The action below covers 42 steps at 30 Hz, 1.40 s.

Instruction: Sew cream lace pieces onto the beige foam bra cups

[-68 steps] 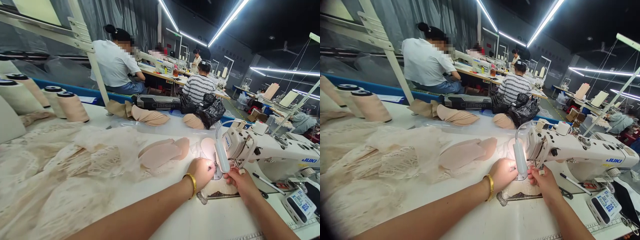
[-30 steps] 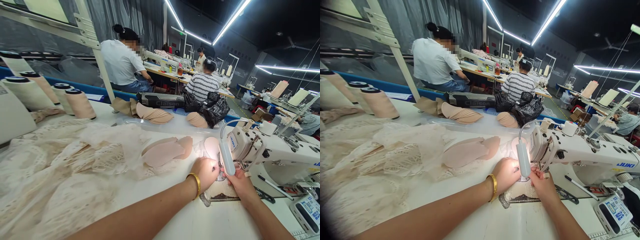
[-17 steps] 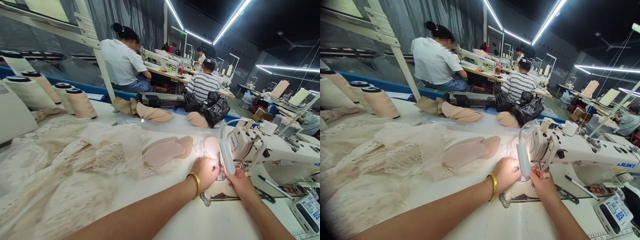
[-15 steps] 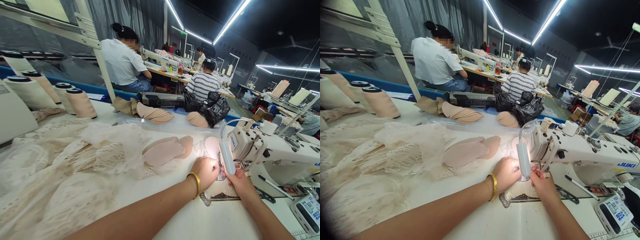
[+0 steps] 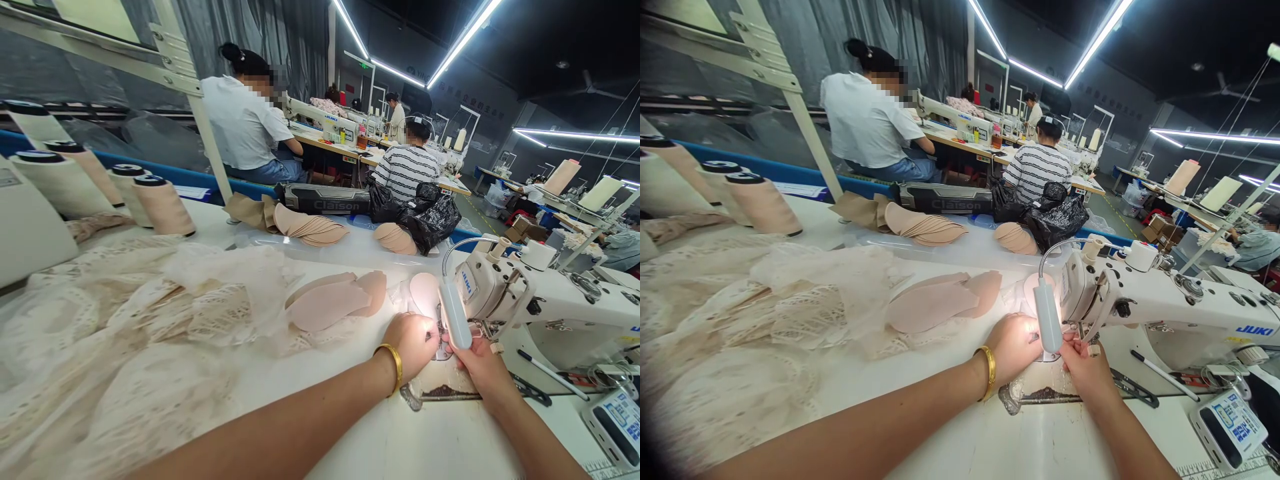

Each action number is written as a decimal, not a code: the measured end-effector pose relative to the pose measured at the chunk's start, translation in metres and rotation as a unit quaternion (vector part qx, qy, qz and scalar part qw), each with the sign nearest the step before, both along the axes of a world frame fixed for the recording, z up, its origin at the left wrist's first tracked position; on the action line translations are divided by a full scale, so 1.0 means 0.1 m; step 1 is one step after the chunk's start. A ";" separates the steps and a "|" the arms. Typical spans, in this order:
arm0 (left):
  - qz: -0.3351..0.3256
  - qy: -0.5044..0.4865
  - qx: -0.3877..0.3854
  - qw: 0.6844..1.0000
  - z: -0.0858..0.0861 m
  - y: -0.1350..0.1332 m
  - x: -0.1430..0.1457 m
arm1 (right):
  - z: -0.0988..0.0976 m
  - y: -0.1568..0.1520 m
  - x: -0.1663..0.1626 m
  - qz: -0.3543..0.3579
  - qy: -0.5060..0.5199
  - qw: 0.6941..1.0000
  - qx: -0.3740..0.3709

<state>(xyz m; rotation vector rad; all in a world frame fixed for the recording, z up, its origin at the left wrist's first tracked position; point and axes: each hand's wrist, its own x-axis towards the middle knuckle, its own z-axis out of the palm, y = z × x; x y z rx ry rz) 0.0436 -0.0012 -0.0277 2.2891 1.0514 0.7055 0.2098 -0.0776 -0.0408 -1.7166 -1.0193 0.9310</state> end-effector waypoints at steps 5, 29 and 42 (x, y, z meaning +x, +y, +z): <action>0.002 0.003 0.002 1.000 0.00 0.00 0.01 | 0.01 0.00 0.00 0.006 -0.001 1.000 -0.004; -0.005 0.003 -0.013 1.000 0.03 0.01 0.00 | 0.03 0.08 -0.15 -0.055 -0.041 0.998 -0.003; -0.003 0.023 0.008 1.000 0.02 0.02 -0.01 | 0.14 0.08 -0.25 -0.078 -0.103 0.992 0.002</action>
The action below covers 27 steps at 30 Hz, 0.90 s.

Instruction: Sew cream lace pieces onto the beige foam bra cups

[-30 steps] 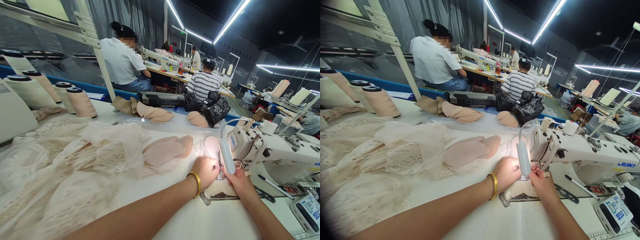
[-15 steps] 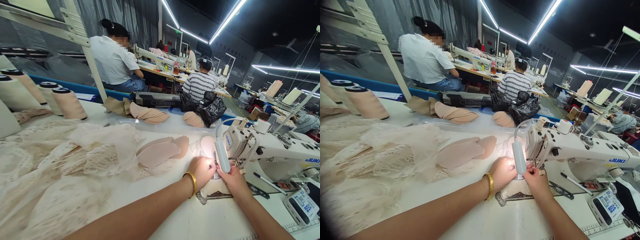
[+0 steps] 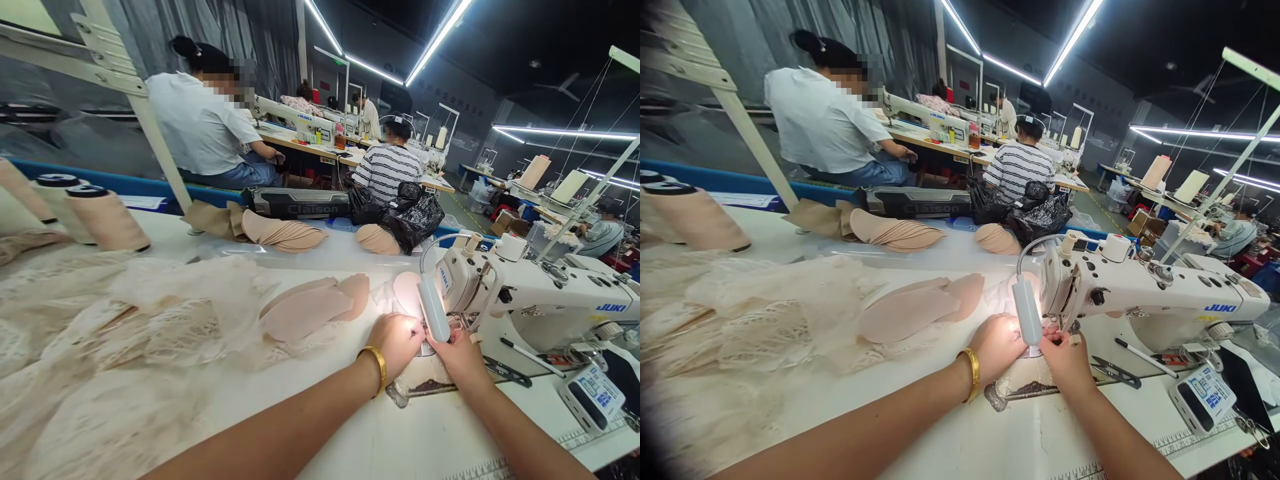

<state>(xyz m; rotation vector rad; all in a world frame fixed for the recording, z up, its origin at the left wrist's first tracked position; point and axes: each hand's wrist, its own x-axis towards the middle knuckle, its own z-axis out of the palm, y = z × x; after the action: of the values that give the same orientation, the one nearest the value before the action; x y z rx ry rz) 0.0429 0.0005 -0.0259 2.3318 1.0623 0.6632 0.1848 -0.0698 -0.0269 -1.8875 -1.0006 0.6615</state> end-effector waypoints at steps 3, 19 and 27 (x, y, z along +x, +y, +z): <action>-0.003 0.003 0.013 1.000 -0.02 0.01 0.00 | -0.05 0.00 0.03 0.003 -0.018 1.000 0.005; 0.024 0.143 0.103 0.984 0.55 0.05 -0.19 | -0.17 -0.19 0.33 0.106 -0.058 0.992 0.045; 0.025 0.304 0.096 0.947 0.84 0.46 -0.77 | -0.10 -0.49 0.55 0.161 -0.140 0.976 0.047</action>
<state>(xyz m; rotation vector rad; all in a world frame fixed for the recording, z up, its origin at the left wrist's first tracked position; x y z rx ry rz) -0.0345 0.0467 0.0583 2.7719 1.3653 0.0420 0.2401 -0.1186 -0.0369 -1.7832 -1.5155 0.5280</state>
